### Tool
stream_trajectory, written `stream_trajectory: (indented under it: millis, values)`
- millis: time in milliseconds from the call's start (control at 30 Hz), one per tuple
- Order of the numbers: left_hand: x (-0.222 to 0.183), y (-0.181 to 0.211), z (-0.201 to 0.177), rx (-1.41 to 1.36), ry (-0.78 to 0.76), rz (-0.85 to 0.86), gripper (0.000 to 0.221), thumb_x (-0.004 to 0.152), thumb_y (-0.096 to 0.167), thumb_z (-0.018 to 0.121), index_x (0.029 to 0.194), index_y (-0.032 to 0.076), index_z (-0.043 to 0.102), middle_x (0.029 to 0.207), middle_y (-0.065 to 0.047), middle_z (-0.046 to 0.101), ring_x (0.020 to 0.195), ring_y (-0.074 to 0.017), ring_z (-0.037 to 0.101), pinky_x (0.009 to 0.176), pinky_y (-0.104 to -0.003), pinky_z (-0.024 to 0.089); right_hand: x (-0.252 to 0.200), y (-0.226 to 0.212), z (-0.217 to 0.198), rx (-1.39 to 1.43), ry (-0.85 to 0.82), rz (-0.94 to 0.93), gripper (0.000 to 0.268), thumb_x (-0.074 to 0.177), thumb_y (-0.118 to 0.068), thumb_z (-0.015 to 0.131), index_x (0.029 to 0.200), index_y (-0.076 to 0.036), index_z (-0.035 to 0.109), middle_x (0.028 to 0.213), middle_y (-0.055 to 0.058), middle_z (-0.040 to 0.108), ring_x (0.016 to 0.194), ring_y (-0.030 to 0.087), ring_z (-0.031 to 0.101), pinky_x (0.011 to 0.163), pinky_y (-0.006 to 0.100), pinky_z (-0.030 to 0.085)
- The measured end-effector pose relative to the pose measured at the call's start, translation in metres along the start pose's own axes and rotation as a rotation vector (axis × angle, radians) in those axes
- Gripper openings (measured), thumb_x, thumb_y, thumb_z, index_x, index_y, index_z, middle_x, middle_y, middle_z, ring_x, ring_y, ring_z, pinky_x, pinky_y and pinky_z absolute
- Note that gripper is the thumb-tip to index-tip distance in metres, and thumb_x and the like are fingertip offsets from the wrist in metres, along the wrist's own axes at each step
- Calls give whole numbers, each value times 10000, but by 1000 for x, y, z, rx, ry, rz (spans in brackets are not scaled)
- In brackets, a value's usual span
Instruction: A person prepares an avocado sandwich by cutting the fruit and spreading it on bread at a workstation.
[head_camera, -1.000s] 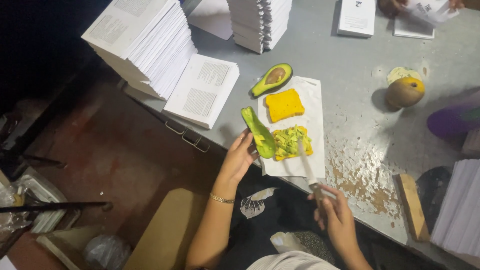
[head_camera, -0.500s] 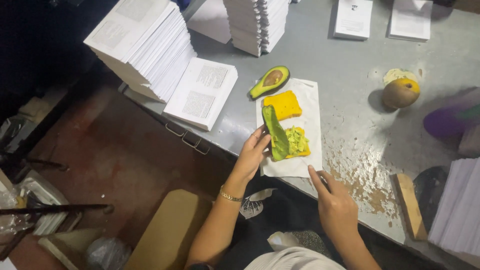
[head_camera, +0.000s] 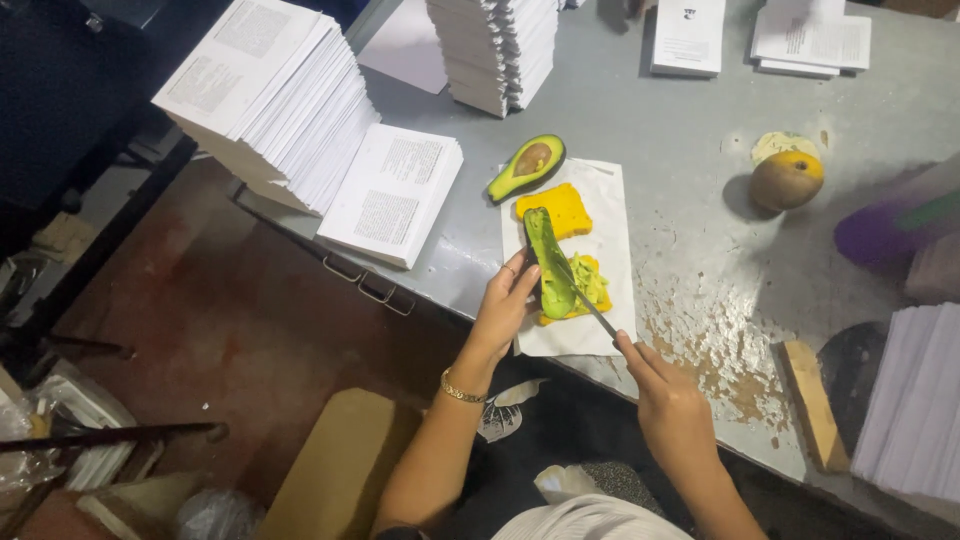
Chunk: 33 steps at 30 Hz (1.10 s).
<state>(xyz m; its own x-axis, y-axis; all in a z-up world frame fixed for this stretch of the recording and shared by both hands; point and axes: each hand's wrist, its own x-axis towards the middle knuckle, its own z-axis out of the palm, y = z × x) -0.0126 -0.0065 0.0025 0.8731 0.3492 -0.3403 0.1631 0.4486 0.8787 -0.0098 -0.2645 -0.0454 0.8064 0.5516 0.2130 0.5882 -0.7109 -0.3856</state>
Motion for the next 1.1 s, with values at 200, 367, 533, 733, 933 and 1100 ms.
stream_trajectory:
  millis: [200,367,533,733,933,1100]
  values:
    - [2,13,2,101,-64,-41,572,1016,251,495,1569,128,411,1461,-60,597,1287,-203,609,974,-352,590,-2,15,-4,42,-65,-6,697,893,-9,596,1485,-370,524,1373,28,683,1041,288,700,745,461,613]
    - [7,15,4,160,-113,-53,540,1030,250,465,1547,99,426,1462,-79,594,1307,-214,602,990,-359,584,-2,13,-13,156,-81,14,615,936,-15,565,1473,-316,557,1296,36,717,1058,263,686,843,421,593]
    - [8,13,6,149,-117,-58,547,1021,254,479,1545,110,422,1477,-73,582,1362,-214,567,1016,-385,572,-3,3,-20,337,-65,27,574,928,15,568,1443,-236,596,1301,52,736,1099,236,743,975,345,555]
    - [11,4,4,56,-113,-8,558,1027,209,490,1568,106,401,1484,-75,569,1298,-219,591,960,-364,591,-2,-4,-25,571,-160,241,502,915,-65,654,1393,-215,652,1320,87,723,1155,176,737,963,253,549]
    - [14,-4,5,26,-99,18,587,1014,190,512,1578,104,374,1498,-103,552,1328,-229,573,999,-364,577,3,-6,-29,779,-282,515,466,946,-130,653,1395,-253,693,1083,21,749,657,92,492,625,232,432]
    - [18,-14,3,-73,-87,20,600,1012,153,520,1588,120,359,1521,-94,532,1363,-210,536,1005,-351,560,8,2,-17,1101,-332,706,453,981,-92,615,1417,-177,702,869,73,716,555,137,297,453,256,301]
